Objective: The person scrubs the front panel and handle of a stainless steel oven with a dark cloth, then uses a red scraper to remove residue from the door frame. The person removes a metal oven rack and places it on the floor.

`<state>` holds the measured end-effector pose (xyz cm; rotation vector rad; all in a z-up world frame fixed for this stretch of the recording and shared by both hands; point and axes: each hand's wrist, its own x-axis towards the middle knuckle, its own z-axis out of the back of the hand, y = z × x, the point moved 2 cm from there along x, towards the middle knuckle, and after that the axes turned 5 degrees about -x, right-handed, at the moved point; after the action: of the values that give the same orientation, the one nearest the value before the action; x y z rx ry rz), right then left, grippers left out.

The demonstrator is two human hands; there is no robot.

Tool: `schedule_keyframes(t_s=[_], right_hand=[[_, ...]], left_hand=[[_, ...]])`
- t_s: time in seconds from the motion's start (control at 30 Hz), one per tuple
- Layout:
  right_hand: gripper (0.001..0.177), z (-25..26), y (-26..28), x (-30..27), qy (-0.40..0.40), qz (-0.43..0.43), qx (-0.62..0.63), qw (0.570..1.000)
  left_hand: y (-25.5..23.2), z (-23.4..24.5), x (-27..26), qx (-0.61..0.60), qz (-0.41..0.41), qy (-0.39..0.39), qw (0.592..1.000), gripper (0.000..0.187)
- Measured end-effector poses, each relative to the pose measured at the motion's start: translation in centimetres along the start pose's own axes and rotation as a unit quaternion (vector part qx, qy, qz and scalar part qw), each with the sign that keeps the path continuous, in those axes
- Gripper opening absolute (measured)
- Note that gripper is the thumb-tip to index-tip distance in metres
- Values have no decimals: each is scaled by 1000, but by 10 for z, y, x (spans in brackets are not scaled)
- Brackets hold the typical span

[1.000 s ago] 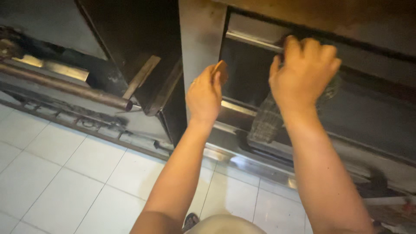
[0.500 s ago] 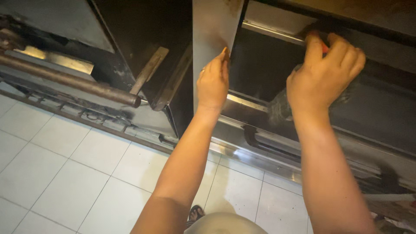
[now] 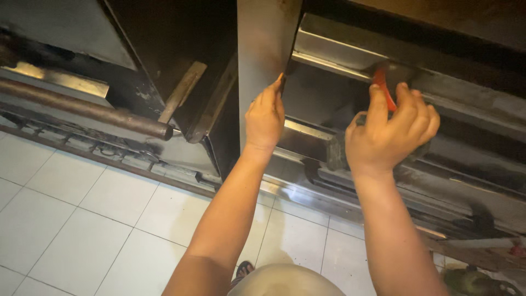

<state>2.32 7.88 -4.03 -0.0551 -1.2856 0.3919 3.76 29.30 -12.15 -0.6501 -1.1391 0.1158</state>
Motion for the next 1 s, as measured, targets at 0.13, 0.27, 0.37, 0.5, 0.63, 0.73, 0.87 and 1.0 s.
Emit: schedule_keyframes(t_s=[0.13, 0.27, 0.37, 0.5, 0.63, 0.73, 0.87, 1.0], right_hand=[[44, 6, 4, -7, -20, -5, 8, 1000], [41, 5, 4, -5, -25, -11, -1, 1000], [41, 9, 5, -8, -25, -10, 4, 1000], [42, 9, 2, -9, -8, -8, 13, 1000], [40, 11, 3, -12, -13, -2, 10, 1000], [37, 14, 5, -19, -18, -5, 23, 1000], [30, 20, 5, -24, -20, 3, 18, 1000], [28, 27, 7, -32, -25, 12, 10, 1000]], left_hand=[[-6, 3, 5, -45, -35, -42, 997, 25], [-4, -3, 1, -38, 13, 24, 999, 32], [5, -8, 1, -34, 37, 64, 997, 36], [13, -10, 1, -78, 26, 67, 994, 31], [17, -8, -2, -79, 34, 75, 993, 32], [20, -10, -7, -81, 41, 77, 993, 31], [25, -14, -17, -95, 52, 63, 992, 31], [31, -21, -26, -78, 58, 56, 994, 33]])
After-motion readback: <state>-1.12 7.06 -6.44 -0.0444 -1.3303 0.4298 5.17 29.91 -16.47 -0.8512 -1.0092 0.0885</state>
